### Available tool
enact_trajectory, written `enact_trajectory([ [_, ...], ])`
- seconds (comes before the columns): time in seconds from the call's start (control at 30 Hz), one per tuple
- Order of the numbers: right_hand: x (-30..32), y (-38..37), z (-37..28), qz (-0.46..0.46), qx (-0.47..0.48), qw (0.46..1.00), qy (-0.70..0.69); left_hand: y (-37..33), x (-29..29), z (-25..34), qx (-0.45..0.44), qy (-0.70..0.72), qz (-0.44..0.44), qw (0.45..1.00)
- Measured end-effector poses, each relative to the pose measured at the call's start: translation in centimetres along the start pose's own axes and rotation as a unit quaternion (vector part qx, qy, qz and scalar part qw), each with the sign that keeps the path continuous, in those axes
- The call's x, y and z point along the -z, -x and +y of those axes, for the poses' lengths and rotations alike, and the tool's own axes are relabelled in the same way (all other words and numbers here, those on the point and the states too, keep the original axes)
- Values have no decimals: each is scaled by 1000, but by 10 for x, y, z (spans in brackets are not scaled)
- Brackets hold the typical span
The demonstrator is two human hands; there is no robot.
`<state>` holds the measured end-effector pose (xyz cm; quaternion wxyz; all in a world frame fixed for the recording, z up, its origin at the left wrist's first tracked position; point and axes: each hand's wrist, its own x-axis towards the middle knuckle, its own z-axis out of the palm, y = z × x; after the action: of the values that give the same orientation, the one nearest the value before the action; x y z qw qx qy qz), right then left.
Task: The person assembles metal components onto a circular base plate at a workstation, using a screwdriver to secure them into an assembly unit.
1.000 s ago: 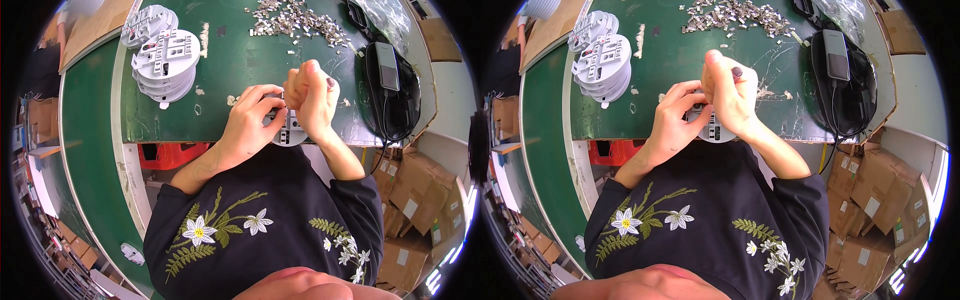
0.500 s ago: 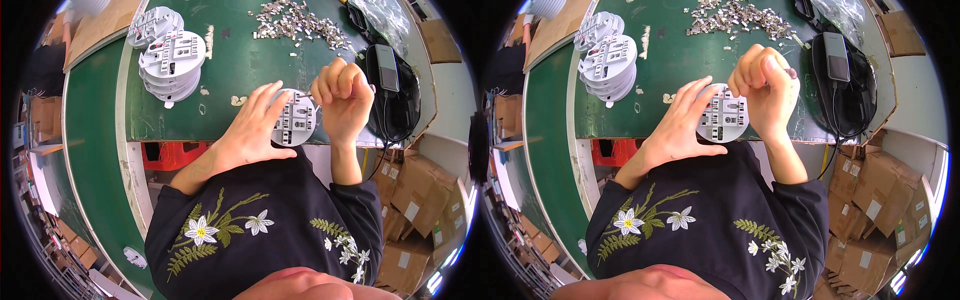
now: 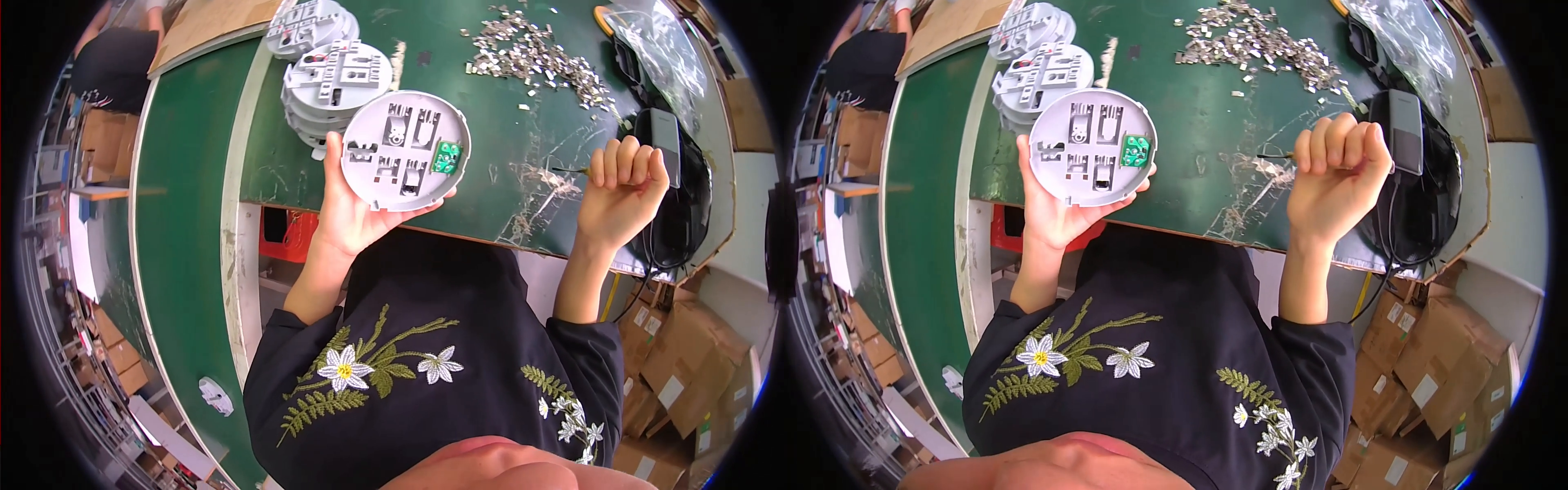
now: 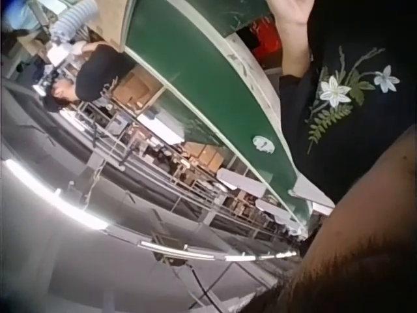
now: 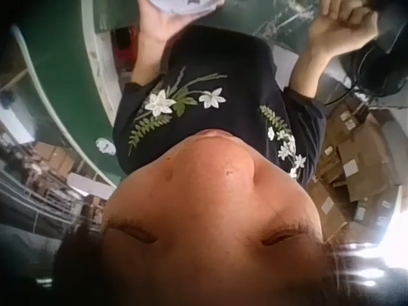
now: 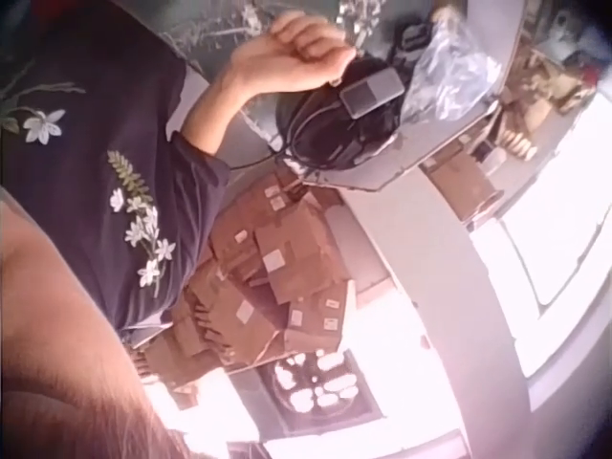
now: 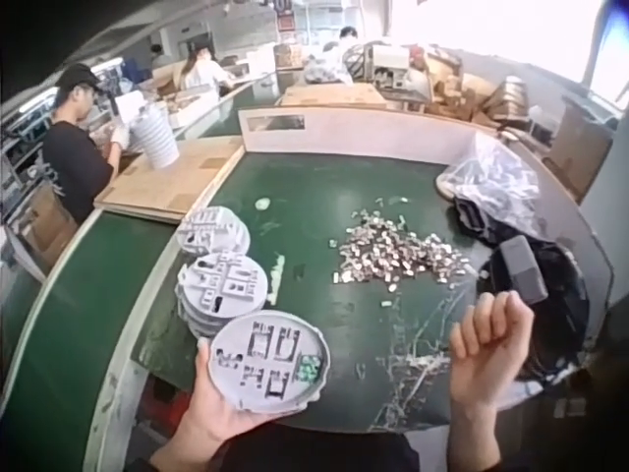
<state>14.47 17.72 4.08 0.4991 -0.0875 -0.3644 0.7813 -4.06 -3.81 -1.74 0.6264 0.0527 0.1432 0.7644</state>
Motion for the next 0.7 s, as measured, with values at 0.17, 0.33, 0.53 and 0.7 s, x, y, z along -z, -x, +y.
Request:
enact_trajectory([
  [0.17, 1, 0, 6, 1, -16, 1000, 3, 1, 3, 1, 30, 65, -30, 997],
  [0.33, 5, 1, 7, 0, -24, 1000, 14, 7, 0, 6, 39, 67, -24, 997],
  [0.53, 13, 0, -3, 37, -12, 998, 45, 94, -30, 77, -248, -688, 291, 617],
  [0.7, 4, -5, 2, 20, -38, 998, 35, 106, -10, 136, -127, -691, 694, 158],
])
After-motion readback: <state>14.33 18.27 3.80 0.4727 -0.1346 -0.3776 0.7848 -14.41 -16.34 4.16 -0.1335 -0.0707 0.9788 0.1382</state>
